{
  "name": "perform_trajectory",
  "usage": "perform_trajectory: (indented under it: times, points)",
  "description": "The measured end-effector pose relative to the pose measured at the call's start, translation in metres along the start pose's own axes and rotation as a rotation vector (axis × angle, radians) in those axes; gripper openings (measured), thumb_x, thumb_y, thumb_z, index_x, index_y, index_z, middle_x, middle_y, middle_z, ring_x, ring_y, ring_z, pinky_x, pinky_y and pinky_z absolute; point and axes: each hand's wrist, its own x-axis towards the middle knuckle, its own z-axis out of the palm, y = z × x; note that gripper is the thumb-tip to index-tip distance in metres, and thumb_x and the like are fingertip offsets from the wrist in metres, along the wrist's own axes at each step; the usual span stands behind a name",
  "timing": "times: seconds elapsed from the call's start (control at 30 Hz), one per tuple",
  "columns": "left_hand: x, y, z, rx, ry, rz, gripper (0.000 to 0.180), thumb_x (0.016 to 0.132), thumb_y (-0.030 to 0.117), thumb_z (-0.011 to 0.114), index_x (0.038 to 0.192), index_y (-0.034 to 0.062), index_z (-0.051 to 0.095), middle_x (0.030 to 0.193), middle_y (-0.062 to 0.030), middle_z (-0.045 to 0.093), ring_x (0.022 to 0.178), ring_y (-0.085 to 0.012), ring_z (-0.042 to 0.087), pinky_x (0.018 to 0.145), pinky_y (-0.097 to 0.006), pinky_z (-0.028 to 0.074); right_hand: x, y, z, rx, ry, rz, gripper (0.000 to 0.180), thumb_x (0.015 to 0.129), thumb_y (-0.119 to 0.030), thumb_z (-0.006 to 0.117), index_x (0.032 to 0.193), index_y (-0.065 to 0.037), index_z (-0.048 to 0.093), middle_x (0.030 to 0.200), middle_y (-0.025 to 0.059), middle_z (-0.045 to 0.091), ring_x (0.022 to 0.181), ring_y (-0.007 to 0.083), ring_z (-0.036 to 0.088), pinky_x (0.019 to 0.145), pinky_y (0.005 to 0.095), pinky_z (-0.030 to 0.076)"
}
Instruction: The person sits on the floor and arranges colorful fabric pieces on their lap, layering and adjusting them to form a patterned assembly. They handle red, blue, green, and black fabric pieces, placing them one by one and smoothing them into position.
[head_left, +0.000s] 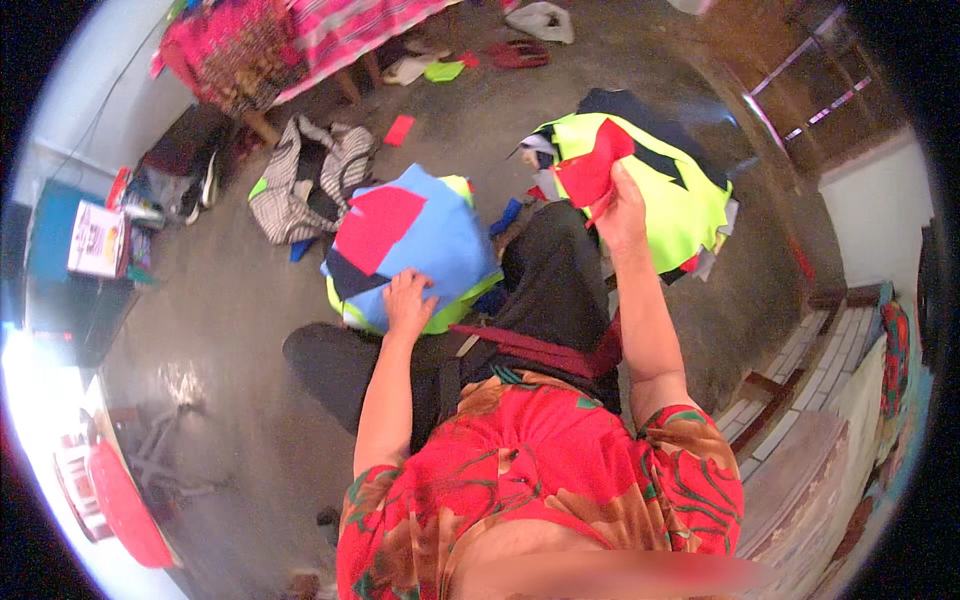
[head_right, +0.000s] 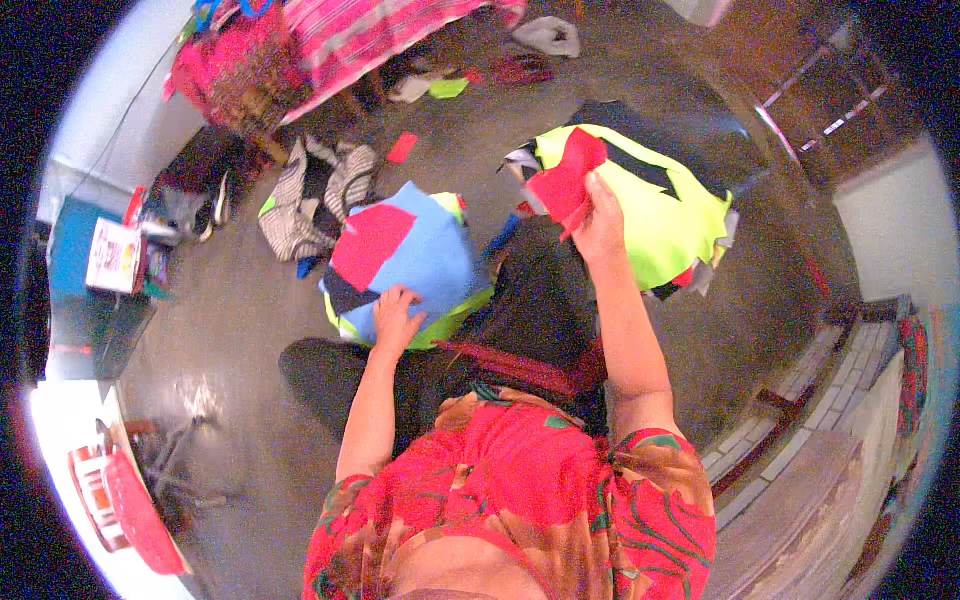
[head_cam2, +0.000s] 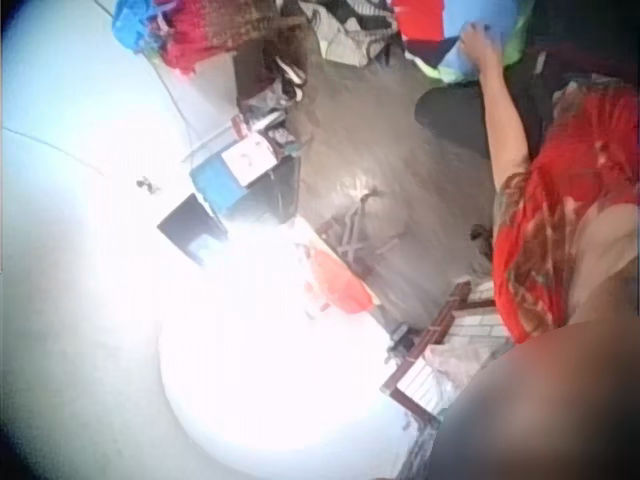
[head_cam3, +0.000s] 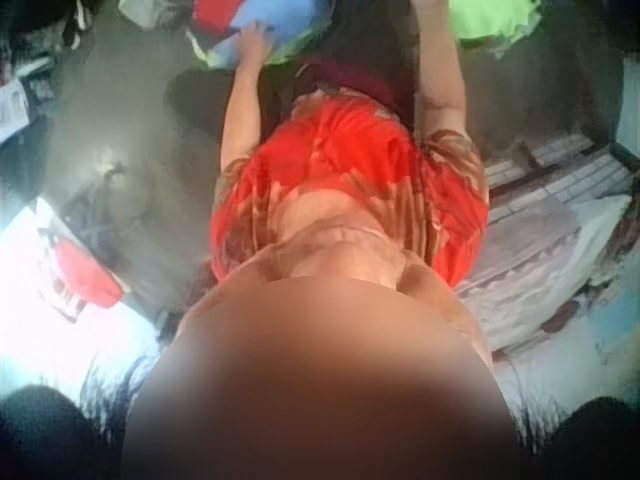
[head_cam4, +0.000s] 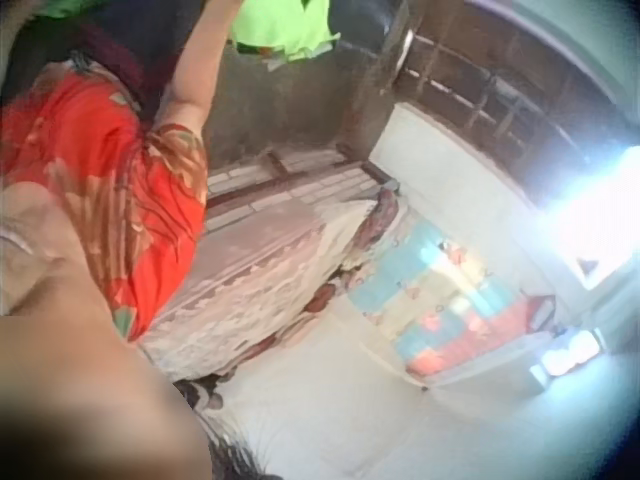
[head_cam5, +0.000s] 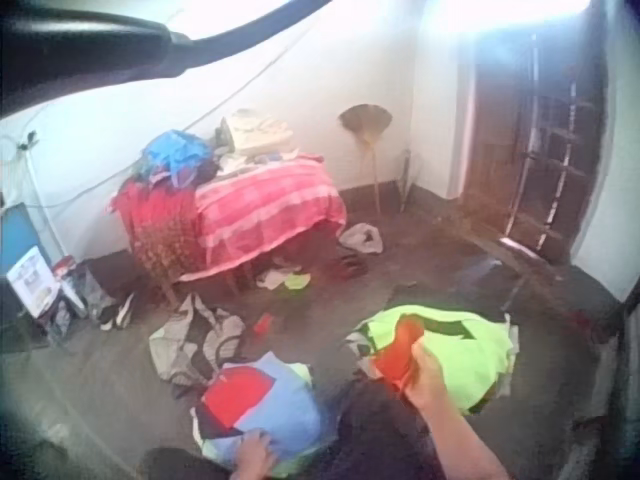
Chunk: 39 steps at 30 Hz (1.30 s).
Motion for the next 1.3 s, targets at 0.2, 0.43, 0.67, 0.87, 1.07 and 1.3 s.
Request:
perform_trajectory:
  times: [0.2,0.43,0.67,0.87,1.07,1.3]
  points:
    - [0.006,-0.001,0.001,-0.432,-0.032,-0.146,0.031,0.075,0.029,0.067,0.099,0.0100,0.064,0.103,-0.0099,0.060,0.103,-0.0279,0.053,0.088,-0.038,0.039,-0.038,0.106,0.013,0.242,-0.243,0.605,0.034,0.094,-0.024,0.045,0.117,0.001,0.050,0.110,0.0155,0.060,0.102,0.0266,0.058,0.095,0.0413,0.043]
    - [0.003,0.034,-0.035,-1.652,-0.257,-0.436,0.055,0.088,0.047,0.053,0.119,0.0019,0.053,0.115,-0.0074,0.057,0.108,-0.0156,0.050,0.094,-0.031,0.036,-0.066,0.146,0.020,-0.078,-0.339,0.940,0.031,0.093,-0.021,0.048,0.115,0.000,0.053,0.111,0.0114,0.061,0.099,0.0194,0.060,0.089,0.0341,0.047]
    - [0.006,0.035,-0.033,-1.710,-0.286,-0.358,0.048,0.085,0.032,0.062,0.124,0.0065,0.048,0.116,-0.0029,0.056,0.107,-0.0141,0.051,0.095,-0.033,0.039,-0.057,0.155,0.015,-0.118,-0.252,0.988,0.032,0.092,-0.023,0.052,0.115,-0.001,0.053,0.109,0.0091,0.061,0.094,0.0187,0.062,0.084,0.0353,0.051]
    - [0.012,0.025,-0.022,-1.787,-0.221,-0.387,0.041,0.086,0.025,0.062,0.121,0.0076,0.050,0.113,-0.0038,0.058,0.103,-0.0174,0.056,0.091,-0.036,0.043,-0.057,0.155,0.020,-0.151,-0.331,1.003,0.041,0.082,-0.012,0.064,0.121,-0.004,0.049,0.109,0.0082,0.061,0.094,0.0189,0.062,0.081,0.0359,0.053]
    - [0.013,0.021,-0.029,-1.913,-0.143,-0.447,0.026,0.085,0.021,0.063,0.107,0.0087,0.056,0.100,-0.0041,0.063,0.089,-0.0168,0.061,0.077,-0.035,0.050,-0.056,0.156,0.016,-0.202,-0.380,0.949,0.055,0.074,-0.002,0.068,0.124,-0.004,0.046,0.111,0.0068,0.059,0.096,0.0188,0.061,0.083,0.0353,0.052]
    - [0.015,0.003,-0.018,-1.869,-0.029,-0.449,0.021,0.082,0.010,0.064,0.101,0.0086,0.056,0.092,-0.0041,0.064,0.080,-0.0170,0.063,0.069,-0.036,0.053,-0.056,0.157,0.016,-0.242,-0.354,0.913,0.048,0.074,-0.004,0.070,0.118,-0.004,0.049,0.106,0.0050,0.060,0.093,0.0176,0.061,0.082,0.0338,0.052]
